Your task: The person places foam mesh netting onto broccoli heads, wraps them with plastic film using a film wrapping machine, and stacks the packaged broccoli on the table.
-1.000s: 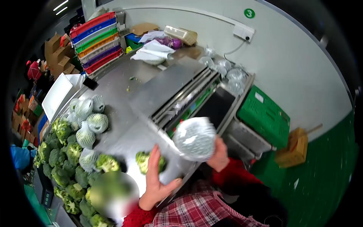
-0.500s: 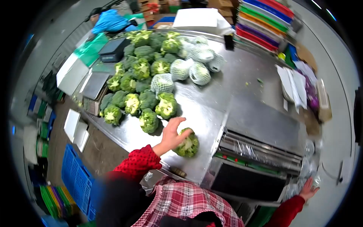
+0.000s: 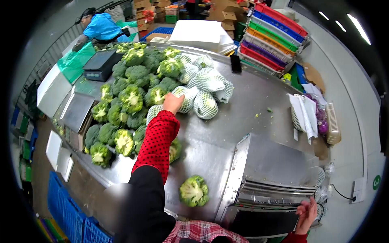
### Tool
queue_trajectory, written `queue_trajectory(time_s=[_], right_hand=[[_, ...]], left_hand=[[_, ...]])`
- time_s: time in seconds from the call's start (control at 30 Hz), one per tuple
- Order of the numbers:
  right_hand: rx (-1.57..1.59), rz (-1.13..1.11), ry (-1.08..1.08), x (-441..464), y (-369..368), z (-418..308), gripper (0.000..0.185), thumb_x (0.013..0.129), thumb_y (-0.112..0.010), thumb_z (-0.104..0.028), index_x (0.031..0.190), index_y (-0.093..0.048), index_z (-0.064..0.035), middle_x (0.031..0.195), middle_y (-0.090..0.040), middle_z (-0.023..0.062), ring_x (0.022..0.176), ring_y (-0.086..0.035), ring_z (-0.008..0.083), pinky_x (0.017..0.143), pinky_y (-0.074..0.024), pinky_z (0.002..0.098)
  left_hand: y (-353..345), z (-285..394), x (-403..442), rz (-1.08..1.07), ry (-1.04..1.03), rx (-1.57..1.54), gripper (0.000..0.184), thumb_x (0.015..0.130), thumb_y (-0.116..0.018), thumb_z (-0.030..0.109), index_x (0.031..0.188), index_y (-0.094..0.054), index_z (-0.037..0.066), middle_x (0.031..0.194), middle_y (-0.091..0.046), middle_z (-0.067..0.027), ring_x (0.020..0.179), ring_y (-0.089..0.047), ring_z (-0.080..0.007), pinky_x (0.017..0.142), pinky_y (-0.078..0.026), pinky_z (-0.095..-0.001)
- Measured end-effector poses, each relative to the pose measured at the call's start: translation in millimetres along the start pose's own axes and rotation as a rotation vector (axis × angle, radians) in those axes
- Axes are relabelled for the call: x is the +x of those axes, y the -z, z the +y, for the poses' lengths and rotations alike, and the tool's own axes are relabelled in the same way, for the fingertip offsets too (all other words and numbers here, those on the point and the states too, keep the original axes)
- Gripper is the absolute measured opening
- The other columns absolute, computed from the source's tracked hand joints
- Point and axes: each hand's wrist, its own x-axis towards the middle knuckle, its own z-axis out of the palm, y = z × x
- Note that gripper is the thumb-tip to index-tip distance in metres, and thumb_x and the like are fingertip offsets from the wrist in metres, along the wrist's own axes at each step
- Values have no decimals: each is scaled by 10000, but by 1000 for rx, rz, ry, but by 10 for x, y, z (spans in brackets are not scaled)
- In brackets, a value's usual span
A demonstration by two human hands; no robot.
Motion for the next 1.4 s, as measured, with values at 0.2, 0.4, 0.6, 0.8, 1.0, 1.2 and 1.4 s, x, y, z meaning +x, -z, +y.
queue_trajectory(time_s=[0.2,0.4,0.6,0.8,1.0,1.2,1.4], right_hand=[[-87,60,-370,-448,120,-218,645,942,-574,-316,1429,-326,26,1397,-421,192,1302,-405,324,1089,-338,448],[-52,-108,-133,-182,-442,38,361,976,-532,-250,1210,-504,23,930,-647,184,683,-652,223,541,-539,291],[-169,-392,-118,236,-349,-105,308,893,-593,-61,1181,-522,25,904,-650,110,695,-590,150,605,-475,260],[-290,-530,231,1142,-1193,-366,641,885,-643,-207,1424,-354,-15,1316,-518,160,1120,-566,212,918,-476,337],[-387,-335,237,1333,-714,297,623,860,-694,-325,1307,-438,25,1234,-576,202,1106,-579,234,920,-457,331],[-459,-312,240,1337,-420,332,648,824,-723,-373,1242,-478,58,1110,-630,217,965,-641,275,861,-487,353],[-512,-360,209,1323,530,128,486,841,-688,-392,1120,-617,0,926,-680,161,833,-671,235,742,-510,332]], left_hand=[[-53,154,-210,-57,-36,12,698,645,-782,406,1182,-483,75,1165,-492,-229,988,-578,-418,865,-477,-467],[-402,-173,-13,-98,240,-747,436,640,-742,41,1042,-573,24,908,-643,-120,772,-623,-241,646,-525,-372],[599,321,-182,-160,-177,-455,262,698,-674,-27,943,-624,50,779,-616,-26,600,-548,-128,483,-433,-272],[918,2598,-1897,-745,-922,-136,357,713,-638,37,1065,-609,-13,965,-647,-113,886,-613,-200,812,-501,-327],[-342,2999,-3493,-478,-1089,-107,634,768,-665,471,1205,-559,24,1139,-611,-223,1017,-591,-415,870,-487,-429],[-450,2772,-3955,-744,-517,-235,693,846,-587,557,1064,-600,-100,987,-649,-306,931,-649,-401,840,-497,-425],[49,2304,-4083,-366,-688,-411,567,856,-662,383,1203,-542,-49,1050,-627,-251,886,-645,-308,750,-504,-383]])
